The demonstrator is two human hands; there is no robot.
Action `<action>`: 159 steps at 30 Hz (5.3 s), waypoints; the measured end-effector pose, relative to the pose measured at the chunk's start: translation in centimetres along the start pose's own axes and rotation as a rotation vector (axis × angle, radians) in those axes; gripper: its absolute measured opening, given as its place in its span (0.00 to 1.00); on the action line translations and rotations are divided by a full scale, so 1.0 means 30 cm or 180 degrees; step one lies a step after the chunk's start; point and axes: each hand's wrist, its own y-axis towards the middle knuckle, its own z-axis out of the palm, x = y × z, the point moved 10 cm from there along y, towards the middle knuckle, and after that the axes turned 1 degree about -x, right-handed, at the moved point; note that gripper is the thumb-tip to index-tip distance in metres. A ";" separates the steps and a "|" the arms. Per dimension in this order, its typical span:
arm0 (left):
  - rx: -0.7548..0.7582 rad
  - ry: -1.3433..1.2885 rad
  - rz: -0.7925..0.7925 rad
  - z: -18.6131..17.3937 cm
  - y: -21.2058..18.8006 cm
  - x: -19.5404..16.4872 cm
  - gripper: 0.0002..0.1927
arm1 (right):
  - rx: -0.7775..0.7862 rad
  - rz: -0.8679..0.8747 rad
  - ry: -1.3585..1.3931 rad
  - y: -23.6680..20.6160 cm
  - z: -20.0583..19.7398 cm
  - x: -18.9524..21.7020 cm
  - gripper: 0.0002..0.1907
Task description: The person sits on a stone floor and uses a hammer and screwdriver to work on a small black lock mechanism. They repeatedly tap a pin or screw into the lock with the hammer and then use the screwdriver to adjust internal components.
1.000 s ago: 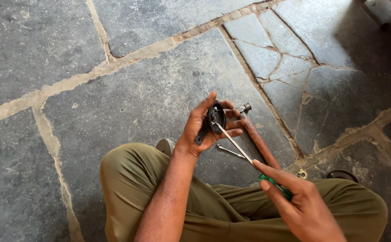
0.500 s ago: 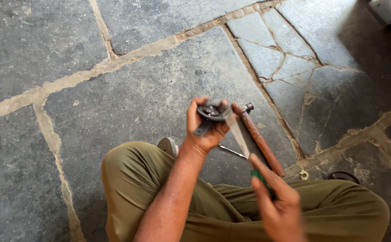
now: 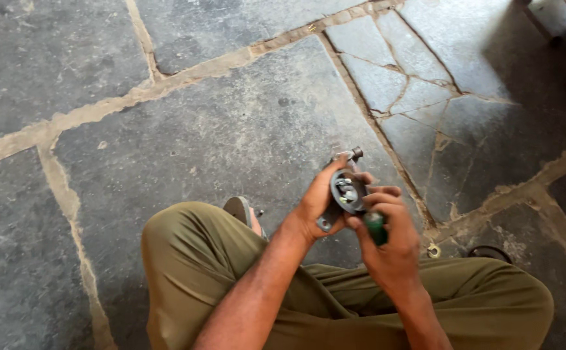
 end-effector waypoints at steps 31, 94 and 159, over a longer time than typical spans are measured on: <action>-0.0955 0.1166 0.1880 0.048 -0.115 -0.331 0.30 | 0.1498 0.1994 -0.0527 -0.133 0.001 0.055 0.25; -0.0683 0.0179 0.2113 0.008 -0.127 -0.254 0.36 | 0.0736 0.1917 -0.0593 -0.219 -0.047 -0.039 0.23; -0.2455 0.3528 0.0261 -0.408 0.043 -0.173 0.32 | -0.0529 0.3108 0.3814 -0.149 0.302 -0.809 0.16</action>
